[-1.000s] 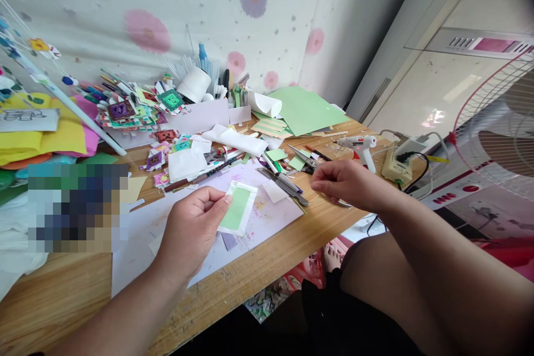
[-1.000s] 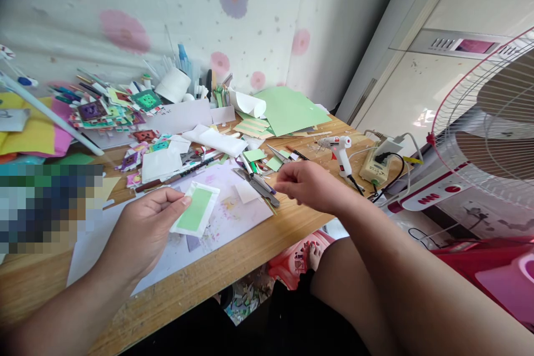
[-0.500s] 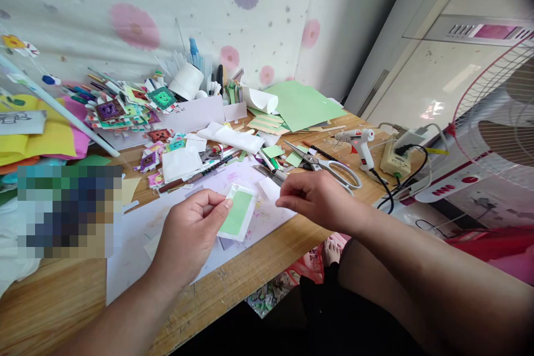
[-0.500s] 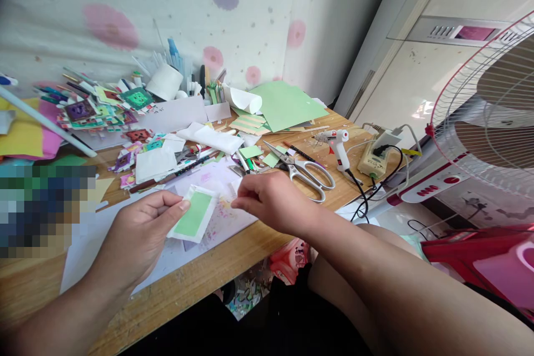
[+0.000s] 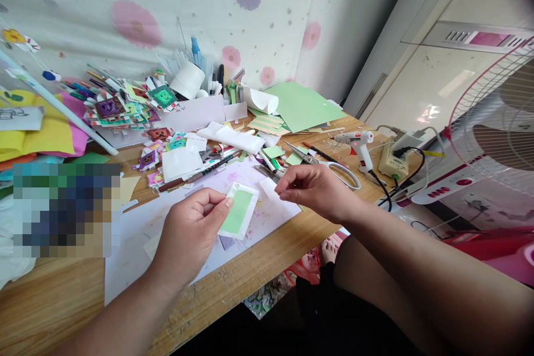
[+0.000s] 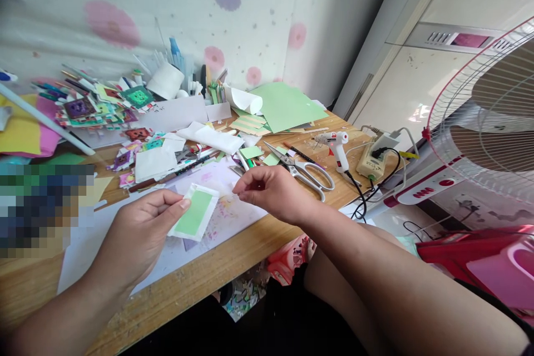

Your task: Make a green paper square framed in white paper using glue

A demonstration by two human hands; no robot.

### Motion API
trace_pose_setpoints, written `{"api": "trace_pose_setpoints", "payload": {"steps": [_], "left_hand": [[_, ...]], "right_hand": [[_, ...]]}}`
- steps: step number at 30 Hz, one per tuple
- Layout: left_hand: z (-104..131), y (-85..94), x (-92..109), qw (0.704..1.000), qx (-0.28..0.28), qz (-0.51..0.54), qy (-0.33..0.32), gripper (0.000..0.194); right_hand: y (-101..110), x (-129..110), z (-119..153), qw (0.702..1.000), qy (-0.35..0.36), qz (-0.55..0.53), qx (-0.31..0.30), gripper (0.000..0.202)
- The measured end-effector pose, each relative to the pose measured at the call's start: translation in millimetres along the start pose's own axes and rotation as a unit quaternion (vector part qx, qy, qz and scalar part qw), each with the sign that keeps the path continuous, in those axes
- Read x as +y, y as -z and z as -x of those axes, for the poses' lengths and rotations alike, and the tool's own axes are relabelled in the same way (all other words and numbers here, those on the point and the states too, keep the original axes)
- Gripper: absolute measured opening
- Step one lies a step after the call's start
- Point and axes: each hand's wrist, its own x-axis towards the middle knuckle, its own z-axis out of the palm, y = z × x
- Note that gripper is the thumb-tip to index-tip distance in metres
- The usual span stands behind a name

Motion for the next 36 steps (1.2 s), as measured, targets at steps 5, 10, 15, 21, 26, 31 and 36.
{"api": "trace_pose_setpoints", "payload": {"steps": [5,10,15,21,26,31,36], "left_hand": [[0.8,-0.6,1.1,1.000,-0.004,0.022,0.006,0.023],[1.0,-1.5,3.7,0.999,-0.013,0.045,0.014,0.021],[0.6,-3.2,5.3,0.996,-0.022,0.078,0.025,0.022],[2.0,-2.3,5.4,0.996,-0.023,0.084,0.026,0.020],[0.5,-2.5,4.5,0.996,-0.022,0.086,0.023,0.018],[2.3,-3.5,8.1,0.995,-0.036,0.090,0.035,0.021],[7.1,-4.0,10.2,0.987,-0.128,0.082,0.049,0.022]], "right_hand": [[-0.1,-2.8,5.2,0.999,-0.016,0.029,0.010,0.016],[2.3,-7.2,10.6,0.990,-0.016,0.143,0.010,0.038],[8.6,-6.1,11.2,0.953,0.054,0.290,-0.062,0.026],[12.4,-1.5,8.7,0.939,0.096,0.325,-0.055,0.019],[10.6,-1.4,9.6,0.965,0.008,0.259,-0.034,0.007],[9.4,0.2,8.7,0.972,0.024,0.233,-0.010,0.019],[-3.3,1.7,3.3,0.997,0.032,0.070,-0.012,0.014]]}}
